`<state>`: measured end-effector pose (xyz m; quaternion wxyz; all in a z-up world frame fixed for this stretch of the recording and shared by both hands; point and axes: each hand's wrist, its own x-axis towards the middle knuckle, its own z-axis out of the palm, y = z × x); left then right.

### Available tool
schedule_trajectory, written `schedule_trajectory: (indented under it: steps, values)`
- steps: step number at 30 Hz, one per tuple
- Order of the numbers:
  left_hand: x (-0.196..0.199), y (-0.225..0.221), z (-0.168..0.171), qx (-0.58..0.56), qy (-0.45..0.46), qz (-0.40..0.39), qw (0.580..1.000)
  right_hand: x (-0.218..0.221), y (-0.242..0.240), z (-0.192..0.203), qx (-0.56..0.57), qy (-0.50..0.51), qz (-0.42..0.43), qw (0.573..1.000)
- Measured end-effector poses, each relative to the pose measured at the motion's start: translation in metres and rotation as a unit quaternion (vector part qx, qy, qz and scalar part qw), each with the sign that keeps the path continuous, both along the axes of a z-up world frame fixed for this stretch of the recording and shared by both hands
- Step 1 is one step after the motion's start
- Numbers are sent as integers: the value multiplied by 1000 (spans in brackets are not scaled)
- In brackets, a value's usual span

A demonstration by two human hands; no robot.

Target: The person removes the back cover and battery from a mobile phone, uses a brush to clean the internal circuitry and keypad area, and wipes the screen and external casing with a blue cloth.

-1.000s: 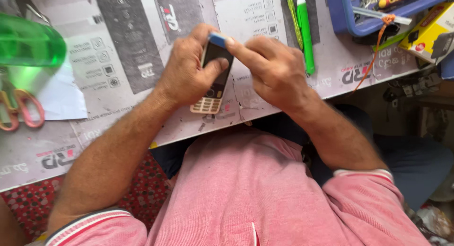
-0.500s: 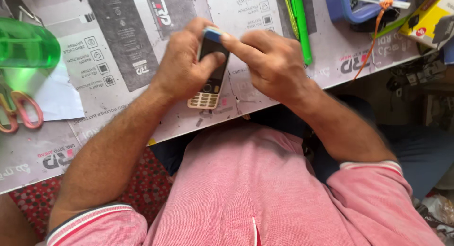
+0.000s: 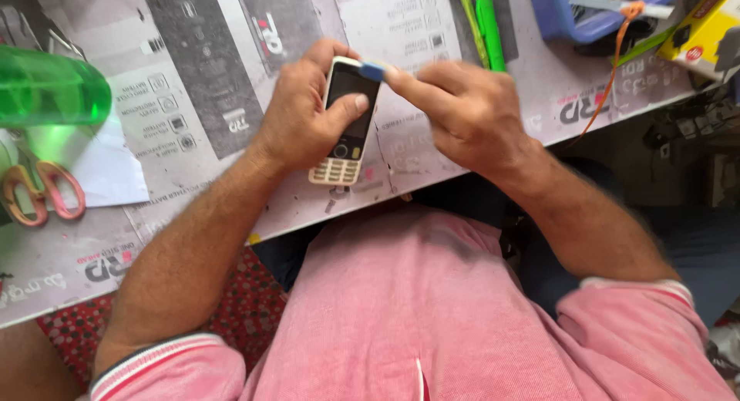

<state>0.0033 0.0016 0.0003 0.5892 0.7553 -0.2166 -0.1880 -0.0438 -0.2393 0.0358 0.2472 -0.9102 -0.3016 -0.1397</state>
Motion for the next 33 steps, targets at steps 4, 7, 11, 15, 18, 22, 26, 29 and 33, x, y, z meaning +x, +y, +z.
schedule_trajectory:
  steps: [4, 7, 11, 15, 18, 22, 26, 29, 33]
  values:
    - [3, -1, 1, -45, -59, 13, 997, 0, -4, 1, -2, -11, 3, 1000]
    - [4, 3, -1, -46, -6, 3, 999, 3, 2, 8, 1, -1, -3, 1000]
    - [-4, -1, -3, -46, -52, 6, 998, 4, 10, 16, 32, -25, 18, 999]
    - [2, 1, 2, -52, 23, 9, 998, 9, 8, 23, -3, 9, 5, 1000]
    - [-2, -1, -2, -15, -46, 4, 999, 2, 3, 9, 2, 4, 5, 1000]
    - [5, -2, 5, -51, -35, 8, 998, 5, -1, -2, -8, -14, 26, 1000]
    - [5, -1, 2, -11, -50, -4, 999, 7, -1, 1, 4, 8, 5, 1000]
    - [1, -3, -1, -18, -62, 3, 998, 7, 3, -2, 0, -7, 54, 999]
    - [5, -1, 4, -43, -88, -7, 995, 10, -2, -1, -10, -5, 40, 999]
